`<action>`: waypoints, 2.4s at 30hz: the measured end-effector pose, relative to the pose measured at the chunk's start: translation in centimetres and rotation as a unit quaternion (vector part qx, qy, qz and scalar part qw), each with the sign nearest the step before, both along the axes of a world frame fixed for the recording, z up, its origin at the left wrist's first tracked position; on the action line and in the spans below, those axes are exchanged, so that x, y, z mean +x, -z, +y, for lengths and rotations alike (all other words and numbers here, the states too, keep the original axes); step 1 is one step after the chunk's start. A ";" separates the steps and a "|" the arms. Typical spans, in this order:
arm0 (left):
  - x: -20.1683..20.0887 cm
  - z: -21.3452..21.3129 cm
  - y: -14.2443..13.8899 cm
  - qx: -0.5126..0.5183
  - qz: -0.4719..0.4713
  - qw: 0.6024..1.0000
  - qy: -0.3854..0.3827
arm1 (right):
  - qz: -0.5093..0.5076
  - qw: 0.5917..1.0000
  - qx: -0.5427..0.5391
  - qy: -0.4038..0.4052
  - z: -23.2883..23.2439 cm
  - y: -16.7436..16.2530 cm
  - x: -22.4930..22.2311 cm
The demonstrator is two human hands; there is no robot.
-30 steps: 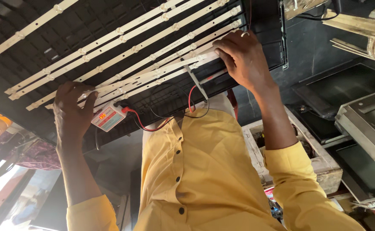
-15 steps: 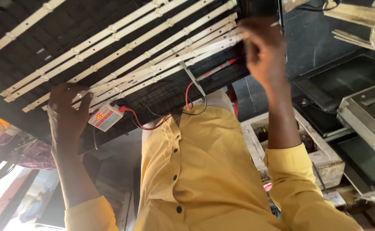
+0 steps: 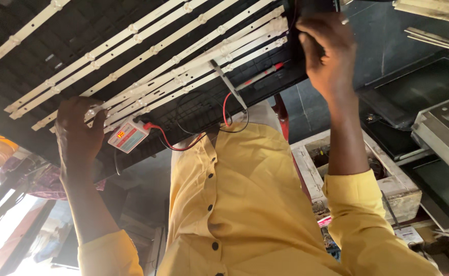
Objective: The person tests LED backlight strips inside a television panel using a handheld LED tester with two probes. They touch the probe tips to the strip connectors one at a time, making the LEDs light up, then lift strips out of the panel, reposition them, and continue testing each strip in turn.
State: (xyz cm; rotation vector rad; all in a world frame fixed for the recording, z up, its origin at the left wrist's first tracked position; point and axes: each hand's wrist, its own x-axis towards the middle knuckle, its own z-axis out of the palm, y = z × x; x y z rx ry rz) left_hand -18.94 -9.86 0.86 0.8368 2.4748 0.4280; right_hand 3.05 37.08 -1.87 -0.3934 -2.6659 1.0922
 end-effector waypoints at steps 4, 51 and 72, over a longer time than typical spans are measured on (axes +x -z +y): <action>0.0 -0.7 0.0 0.018 -0.002 1.000 -0.007 | 0.005 1.000 -0.004 -0.025 -0.7 0.2 -1.4; 1.1 -2.0 1.4 0.103 0.047 0.993 -0.045 | 0.016 0.980 0.021 -0.199 -7.8 1.1 -10.2; 0.3 -1.2 0.5 0.106 0.037 0.992 -0.061 | 0.015 0.964 0.152 -0.217 -9.5 4.6 -12.4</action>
